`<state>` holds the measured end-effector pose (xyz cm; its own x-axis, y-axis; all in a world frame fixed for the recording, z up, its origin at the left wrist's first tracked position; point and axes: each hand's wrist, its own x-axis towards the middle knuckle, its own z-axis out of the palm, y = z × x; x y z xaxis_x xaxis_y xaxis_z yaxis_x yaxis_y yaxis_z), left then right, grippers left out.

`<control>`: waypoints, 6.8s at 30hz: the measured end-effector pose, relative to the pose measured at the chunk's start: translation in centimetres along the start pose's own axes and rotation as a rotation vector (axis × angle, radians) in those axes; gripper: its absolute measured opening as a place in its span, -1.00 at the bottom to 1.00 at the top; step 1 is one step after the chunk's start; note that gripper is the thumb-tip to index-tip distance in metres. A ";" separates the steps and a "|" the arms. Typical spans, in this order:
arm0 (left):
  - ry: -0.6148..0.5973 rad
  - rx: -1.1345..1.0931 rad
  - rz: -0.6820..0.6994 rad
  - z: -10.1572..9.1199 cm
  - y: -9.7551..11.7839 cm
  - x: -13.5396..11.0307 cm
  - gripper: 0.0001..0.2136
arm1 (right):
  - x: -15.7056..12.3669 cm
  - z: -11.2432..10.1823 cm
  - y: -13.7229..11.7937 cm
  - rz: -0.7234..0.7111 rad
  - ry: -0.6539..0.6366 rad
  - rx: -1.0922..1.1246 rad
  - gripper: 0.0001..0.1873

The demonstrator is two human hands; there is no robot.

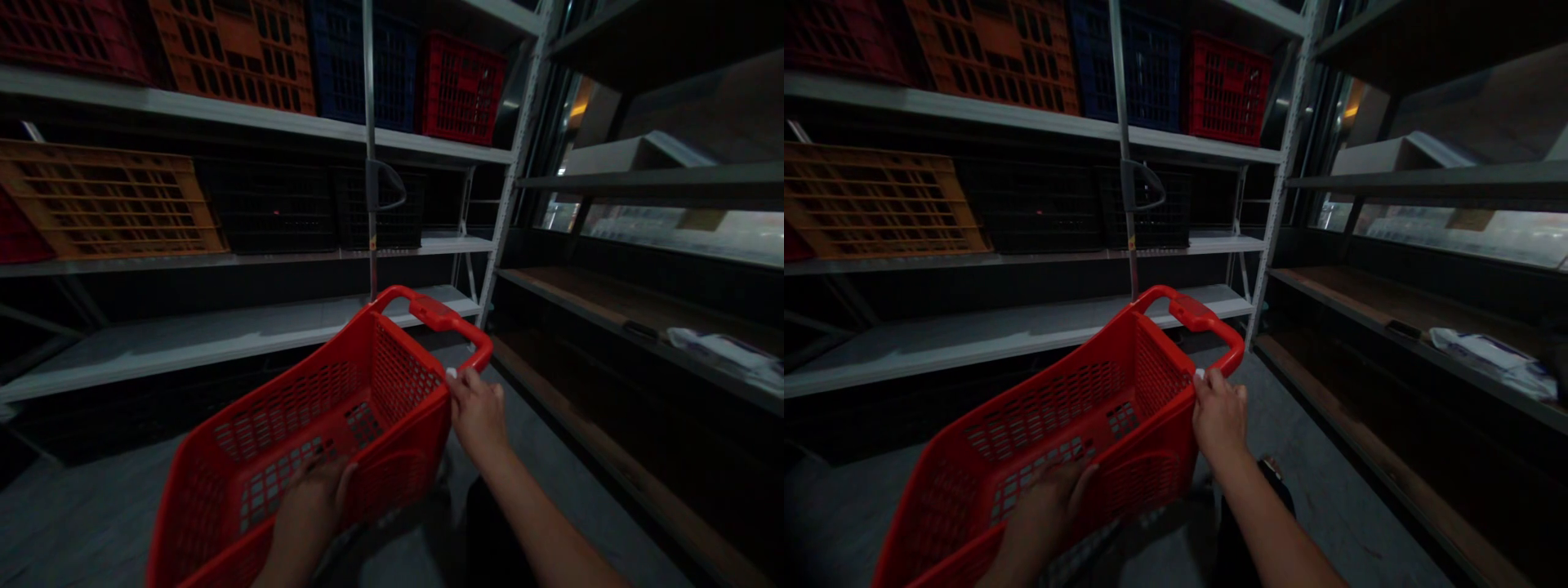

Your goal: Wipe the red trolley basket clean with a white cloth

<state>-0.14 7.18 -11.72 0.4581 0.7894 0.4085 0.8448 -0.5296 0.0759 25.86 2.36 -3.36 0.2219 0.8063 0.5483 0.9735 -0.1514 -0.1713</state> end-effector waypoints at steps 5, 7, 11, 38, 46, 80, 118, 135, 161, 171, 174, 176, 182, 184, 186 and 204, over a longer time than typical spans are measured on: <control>0.002 0.017 0.003 -0.2 -1.3 -0.3 -0.60 | -0.7 -0.5 -0.8 -0.113 -0.054 0.028 -0.72; 0.011 0.010 0.016 -0.1 -2.0 -0.4 -0.58 | 0.1 -1.1 0.2 -0.070 -0.028 0.014 -0.76; 0.032 -0.014 0.039 0.3 -3.0 -0.6 -0.55 | 1.4 -1.9 2.2 0.035 0.047 -0.020 -0.79; 0.040 -0.097 0.157 -1.3 -6.6 -1.0 -0.59 | -1.1 -3.1 -0.6 -0.131 -0.055 0.029 -0.74; -0.036 -0.134 0.166 -2.2 -7.8 -1.0 -0.65 | 1.1 -4.8 3.4 0.033 0.010 0.104 -0.78; 0.310 -0.376 0.253 -4.4 8.7 3.7 -0.78 | 1.4 -5.2 3.7 -0.531 -0.110 0.475 -0.73; 0.229 -0.439 0.270 -5.6 7.9 2.3 -0.79 | 2.4 -3.7 2.5 -0.672 0.005 0.554 -0.72; 0.348 -0.395 0.438 -6.8 6.0 0.0 -0.69 | 0.5 -2.6 2.1 -0.488 0.190 0.623 -0.64; 0.337 -0.133 0.238 -12.2 8.4 -1.8 -0.51 | 0.3 -4.3 -1.5 -0.391 0.077 0.569 -0.70; 0.253 0.007 0.327 -10.9 10.9 -1.8 -0.67 | -1.0 -6.0 -3.3 -0.649 -0.078 0.458 -0.70; 0.281 0.037 0.338 -11.1 10.6 -2.0 -0.67 | 2.2 -5.4 -2.3 -0.619 -0.122 0.378 -0.75; 0.279 0.047 0.334 -11.4 10.5 -2.1 -0.67 | 4.0 -4.8 -1.9 -0.508 -0.136 0.324 -0.79; 0.276 0.021 0.335 -12.0 9.6 -2.3 -0.67 | 2.1 -5.4 -4.6 -0.534 -0.161 0.383 -0.82; 0.285 0.018 0.345 -12.1 9.1 -2.5 -0.67 | 0.9 -5.9 -5.6 -0.627 -0.193 0.425 -0.81; 0.291 0.020 0.345 -12.2 8.6 -2.6 -0.67 | 0.9 -6.1 -5.6 -0.654 -0.213 0.427 -0.80; 0.282 0.045 0.445 -13.2 6.4 -2.2 -0.64 | -1.0 -7.0 -6.0 -0.510 -0.160 0.406 -0.75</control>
<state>0.60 -2.01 -0.12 0.6885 0.3733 0.6218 0.5992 -0.7758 -0.1978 20.22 -1.54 2.80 -0.3022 0.7995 0.5192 0.8494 0.4731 -0.2340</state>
